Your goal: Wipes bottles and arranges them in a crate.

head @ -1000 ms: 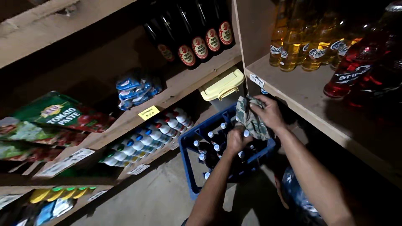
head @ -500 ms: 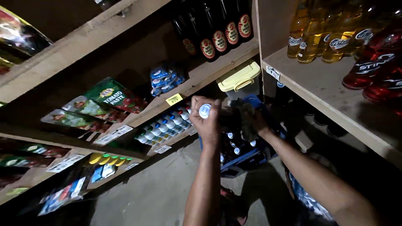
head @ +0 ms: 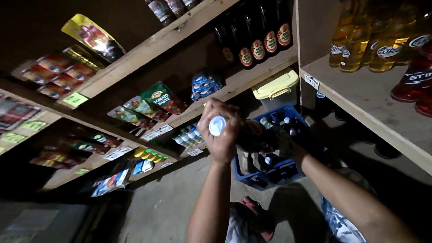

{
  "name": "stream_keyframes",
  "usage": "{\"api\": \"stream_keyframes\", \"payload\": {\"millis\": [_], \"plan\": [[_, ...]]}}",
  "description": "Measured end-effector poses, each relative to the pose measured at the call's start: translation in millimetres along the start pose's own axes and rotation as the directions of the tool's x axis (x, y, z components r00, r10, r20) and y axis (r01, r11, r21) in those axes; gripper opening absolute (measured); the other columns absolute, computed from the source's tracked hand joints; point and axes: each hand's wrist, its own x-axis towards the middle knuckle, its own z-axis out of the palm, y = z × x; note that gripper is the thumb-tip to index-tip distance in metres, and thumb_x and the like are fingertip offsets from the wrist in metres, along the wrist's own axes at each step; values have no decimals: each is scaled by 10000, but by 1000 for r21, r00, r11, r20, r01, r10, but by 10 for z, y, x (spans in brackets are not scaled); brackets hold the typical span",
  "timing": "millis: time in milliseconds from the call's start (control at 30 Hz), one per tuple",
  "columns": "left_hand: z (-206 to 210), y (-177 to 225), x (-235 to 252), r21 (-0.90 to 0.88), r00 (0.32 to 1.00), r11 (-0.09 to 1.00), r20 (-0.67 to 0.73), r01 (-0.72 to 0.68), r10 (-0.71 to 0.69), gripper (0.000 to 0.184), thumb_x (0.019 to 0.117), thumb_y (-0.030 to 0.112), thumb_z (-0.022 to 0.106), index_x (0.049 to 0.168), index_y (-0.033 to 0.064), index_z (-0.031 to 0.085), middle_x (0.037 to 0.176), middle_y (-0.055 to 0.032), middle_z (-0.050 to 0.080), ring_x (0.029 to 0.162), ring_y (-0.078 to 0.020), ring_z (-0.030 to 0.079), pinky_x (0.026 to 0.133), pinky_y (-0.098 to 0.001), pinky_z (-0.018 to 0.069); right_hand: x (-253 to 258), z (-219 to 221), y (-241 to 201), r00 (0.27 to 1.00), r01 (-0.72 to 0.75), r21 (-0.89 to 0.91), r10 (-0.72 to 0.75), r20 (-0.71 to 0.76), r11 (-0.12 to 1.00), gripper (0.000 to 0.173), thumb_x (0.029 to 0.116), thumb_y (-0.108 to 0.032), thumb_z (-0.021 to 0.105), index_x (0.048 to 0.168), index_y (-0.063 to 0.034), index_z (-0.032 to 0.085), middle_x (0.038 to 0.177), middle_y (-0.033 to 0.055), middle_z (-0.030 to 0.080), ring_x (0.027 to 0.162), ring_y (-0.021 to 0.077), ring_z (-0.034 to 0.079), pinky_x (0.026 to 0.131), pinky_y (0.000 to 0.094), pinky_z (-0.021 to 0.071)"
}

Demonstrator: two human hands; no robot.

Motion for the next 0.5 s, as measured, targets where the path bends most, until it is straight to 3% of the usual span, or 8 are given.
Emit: {"api": "stream_keyframes", "payload": {"millis": [100, 133, 167, 200, 233, 300, 433, 500], "plan": [[13, -17, 211, 223, 990, 975, -141, 12, 20, 168, 954, 292, 629, 832, 176, 625, 899, 106, 567, 862, 25, 548, 744, -147, 453, 11, 266, -177, 997, -59, 484, 75, -14, 873, 298, 1093, -226, 405, 1269, -53, 572, 1074, 122, 707, 968, 278, 720, 795, 496, 633], [-3, -39, 126, 331, 987, 942, -161, 50, 5, 315, 946, 405, 673, 1087, 130, 616, 1079, 56, 585, 978, 8, 566, 818, -167, 487, 10, 311, -216, 997, -52, 540, 77, -24, 840, 322, 1097, -250, 400, 1307, -59, 551, 1114, 141, 697, 999, 311, 714, 806, 529, 628], [-14, -93, -89, 403, 985, 906, -156, 130, -72, 722, 894, 531, 705, 1405, 78, 473, 1368, -45, 521, 1217, -77, 527, 999, -261, 476, -2, 330, -257, 996, -45, 578, 83, -39, 815, 338, 1097, -259, 383, 1316, -56, 543, 1118, 153, 690, 1002, 319, 706, 810, 535, 621], [25, -214, -393, 423, 970, 878, -188, 223, -156, 1058, 811, 604, 762, 1553, 29, 276, 1532, -153, 406, 1368, -172, 455, 1116, -355, 428, -59, 362, -340, 995, -23, 572, 73, -65, 820, 325, 1103, -233, 351, 1287, -50, 546, 1078, 135, 693, 969, 281, 708, 801, 487, 625], [115, -375, -741, 388, 938, 863, -251, 324, -239, 1232, 742, 567, 833, 1581, -32, 159, 1575, -248, 332, 1423, -252, 411, 1162, -411, 392, -146, 413, -427, 994, 21, 525, 41, -105, 851, 300, 1089, -166, 308, 1175, -66, 578, 957, 64, 712, 867, 171, 712, 750, 362, 628], [346, -623, -1238, 222, 807, 822, -438, 525, -397, 1243, 667, 358, 896, 1520, -160, 156, 1489, -351, 384, 1358, -305, 471, 1128, -404, 418, -282, 473, -488, 989, 21, 442, 47, -141, 897, 411, 1103, -160, 174, 1008, -129, 572, 768, -63, 652, 705, -6, 630, 665, 178, 556], [434, -720, -1382, -80, 580, 823, -672, 562, -461, 1215, 664, 277, 832, 1541, -115, 87, 1484, -293, 409, 1325, -174, 495, 1093, -274, 427, -268, 613, -437, 950, -198, 437, 281, -135, 877, 504, 1121, -251, 160, 840, -158, 568, 586, -61, 589, 497, -1, 565, 475, 172, 504], [230, -791, -1452, -90, 581, 806, -647, 584, -494, 1229, 686, 358, 812, 1562, -97, 81, 1524, -293, 375, 1355, -188, 469, 1112, -291, 410, -273, 708, -406, 910, -270, 152, 304, -281, 951, 355, 1129, -209, 269, 1017, -90, 584, 716, -22, 601, 604, 16, 586, 560, 187, 523]]}}
